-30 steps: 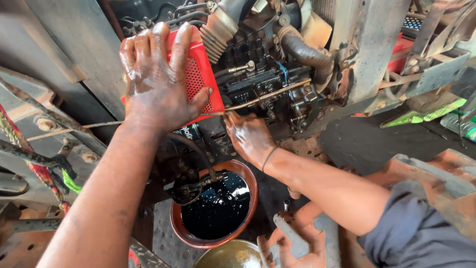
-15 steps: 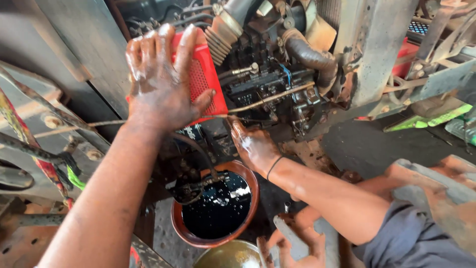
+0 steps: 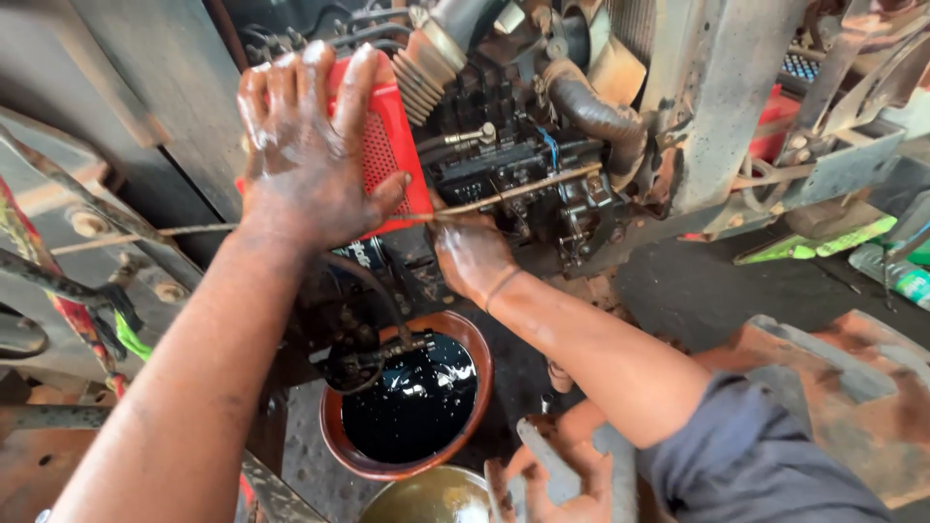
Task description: The person uses a wrench to tighten bolts on a small engine while oil drains into a bowl. They then dip a filter into a second bowl of liquid and place it back into the engine.
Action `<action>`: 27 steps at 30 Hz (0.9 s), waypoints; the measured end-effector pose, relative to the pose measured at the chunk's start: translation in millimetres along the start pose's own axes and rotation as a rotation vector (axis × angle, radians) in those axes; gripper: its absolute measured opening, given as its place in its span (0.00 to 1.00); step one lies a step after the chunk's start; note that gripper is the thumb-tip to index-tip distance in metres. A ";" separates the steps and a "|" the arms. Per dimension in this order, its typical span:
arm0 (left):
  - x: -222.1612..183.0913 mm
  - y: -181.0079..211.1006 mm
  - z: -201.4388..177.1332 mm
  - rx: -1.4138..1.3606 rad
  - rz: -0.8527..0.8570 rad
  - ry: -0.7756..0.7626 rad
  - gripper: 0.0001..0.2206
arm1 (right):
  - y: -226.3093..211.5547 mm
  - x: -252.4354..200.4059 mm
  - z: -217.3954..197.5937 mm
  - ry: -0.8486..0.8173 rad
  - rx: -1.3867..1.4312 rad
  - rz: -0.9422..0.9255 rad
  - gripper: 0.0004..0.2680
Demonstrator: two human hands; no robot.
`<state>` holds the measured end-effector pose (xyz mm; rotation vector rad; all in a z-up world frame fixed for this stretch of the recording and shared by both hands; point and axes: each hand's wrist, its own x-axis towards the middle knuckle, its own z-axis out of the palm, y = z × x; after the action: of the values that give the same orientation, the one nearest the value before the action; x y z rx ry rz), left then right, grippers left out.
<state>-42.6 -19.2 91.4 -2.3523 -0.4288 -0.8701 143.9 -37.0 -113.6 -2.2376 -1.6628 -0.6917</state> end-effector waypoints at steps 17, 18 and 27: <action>-2.0 -1.7 5.5 -0.001 0.019 0.060 0.51 | 11.7 -52.8 -46.5 0.270 0.132 -0.180 0.27; -2.7 -1.8 6.0 -0.007 0.018 0.062 0.51 | 11.0 -56.3 -46.2 0.359 0.048 -0.183 0.28; -3.5 1.1 9.9 0.021 -0.012 0.020 0.52 | -1.5 -7.4 -11.2 0.076 0.113 0.073 0.12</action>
<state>-39.8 -14.2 82.6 -2.3224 -0.4422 -0.8904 138.3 -47.9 -108.0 -2.1542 -1.5369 -0.6406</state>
